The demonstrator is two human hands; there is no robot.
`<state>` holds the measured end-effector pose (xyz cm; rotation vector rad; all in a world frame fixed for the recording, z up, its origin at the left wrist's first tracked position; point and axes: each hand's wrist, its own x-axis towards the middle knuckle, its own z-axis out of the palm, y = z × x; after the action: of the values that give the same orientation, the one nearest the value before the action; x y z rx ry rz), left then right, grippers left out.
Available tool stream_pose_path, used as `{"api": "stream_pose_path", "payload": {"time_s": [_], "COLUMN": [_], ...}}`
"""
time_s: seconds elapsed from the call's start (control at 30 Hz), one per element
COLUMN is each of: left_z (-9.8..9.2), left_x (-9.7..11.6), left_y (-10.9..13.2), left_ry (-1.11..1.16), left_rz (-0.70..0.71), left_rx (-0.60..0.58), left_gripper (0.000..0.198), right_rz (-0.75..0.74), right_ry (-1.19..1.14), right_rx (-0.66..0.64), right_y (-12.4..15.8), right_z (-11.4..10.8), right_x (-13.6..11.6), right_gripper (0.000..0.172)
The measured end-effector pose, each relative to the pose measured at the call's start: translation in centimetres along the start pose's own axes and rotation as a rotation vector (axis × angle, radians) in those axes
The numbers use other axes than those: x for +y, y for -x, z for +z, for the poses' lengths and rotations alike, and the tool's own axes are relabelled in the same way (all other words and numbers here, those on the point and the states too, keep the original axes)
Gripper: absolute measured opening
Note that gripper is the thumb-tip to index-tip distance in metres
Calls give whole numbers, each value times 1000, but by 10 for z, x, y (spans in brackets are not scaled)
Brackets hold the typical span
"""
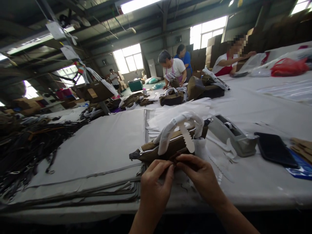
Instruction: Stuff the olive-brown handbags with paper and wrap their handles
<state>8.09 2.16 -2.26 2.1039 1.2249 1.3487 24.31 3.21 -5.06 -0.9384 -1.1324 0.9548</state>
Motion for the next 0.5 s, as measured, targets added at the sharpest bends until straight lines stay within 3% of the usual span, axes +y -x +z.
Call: {"api": "stream_pose_path", "payload": {"time_s": [0.5], "left_z": [-2], "left_x": [1], "left_y": [2], "left_ry": [-77], "left_rz": [2], "left_rx": [-53], "left_gripper": [13], "right_rz": [-44], "right_ry": [96], "right_rx": [-47], "right_y": [1], "right_z": [0], "right_x": [6], "right_gripper": [9]}}
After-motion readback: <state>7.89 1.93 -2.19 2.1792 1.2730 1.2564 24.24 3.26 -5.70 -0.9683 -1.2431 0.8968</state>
